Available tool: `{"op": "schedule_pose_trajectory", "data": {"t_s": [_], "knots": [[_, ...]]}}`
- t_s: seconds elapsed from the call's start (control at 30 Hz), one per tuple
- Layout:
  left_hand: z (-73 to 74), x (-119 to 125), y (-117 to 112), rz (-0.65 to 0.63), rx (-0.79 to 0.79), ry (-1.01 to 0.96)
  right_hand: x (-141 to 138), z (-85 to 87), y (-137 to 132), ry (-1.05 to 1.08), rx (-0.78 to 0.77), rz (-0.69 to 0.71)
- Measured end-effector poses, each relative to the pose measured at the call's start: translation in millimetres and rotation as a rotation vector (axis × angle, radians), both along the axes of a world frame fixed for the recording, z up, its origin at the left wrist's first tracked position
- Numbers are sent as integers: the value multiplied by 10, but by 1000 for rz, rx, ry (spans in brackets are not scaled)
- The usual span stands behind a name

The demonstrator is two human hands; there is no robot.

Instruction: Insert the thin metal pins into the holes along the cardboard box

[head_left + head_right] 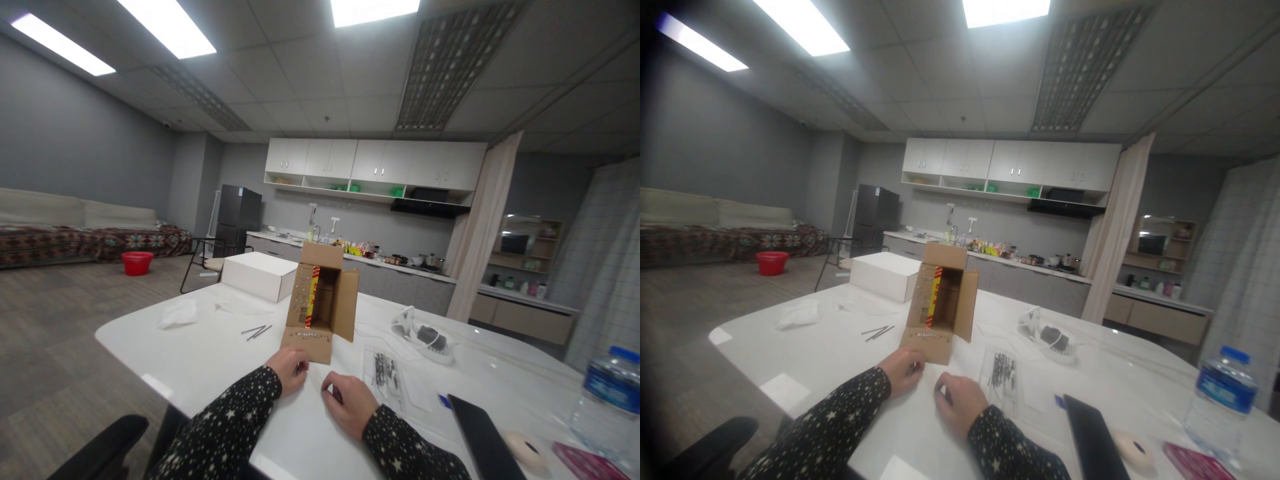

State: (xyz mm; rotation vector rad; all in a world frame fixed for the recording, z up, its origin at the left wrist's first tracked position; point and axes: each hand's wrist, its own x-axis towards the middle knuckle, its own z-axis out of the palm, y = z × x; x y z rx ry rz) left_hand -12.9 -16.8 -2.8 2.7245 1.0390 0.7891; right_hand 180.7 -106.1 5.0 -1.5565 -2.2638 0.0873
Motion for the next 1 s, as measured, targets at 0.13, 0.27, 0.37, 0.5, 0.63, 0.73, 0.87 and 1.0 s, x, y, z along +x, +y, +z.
{"op": "schedule_pose_trajectory", "data": {"t_s": [0.13, 0.27, 0.37, 0.5, 0.63, 0.73, 0.87, 1.0], "knots": [[-18, -6, 30, 11, -1, -22, -2, 4, -10, -8, 1, -4], [-39, -11, 44, 21, 13, -31, -7, 14, -15, -4, -1, -2], [-62, -12, 60, 28, 35, -35, -10, 17, -15, -2, 11, -5], [-106, -6, 101, 21, 55, -42, -13, 21, -15, -7, 3, -10], [-132, 2, 130, 29, 50, -29, -8, 17, -12, 4, 7, 3], [-107, 5, 107, 55, 61, -21, -3, 5, -6, 8, 8, 1], [-16, 19, 37, 97, 133, -19, -8, 4, -4, 1, 11, 1], [65, 44, 0, 181, 197, -42, -20, 19, -13, -2, 10, 3]]}}
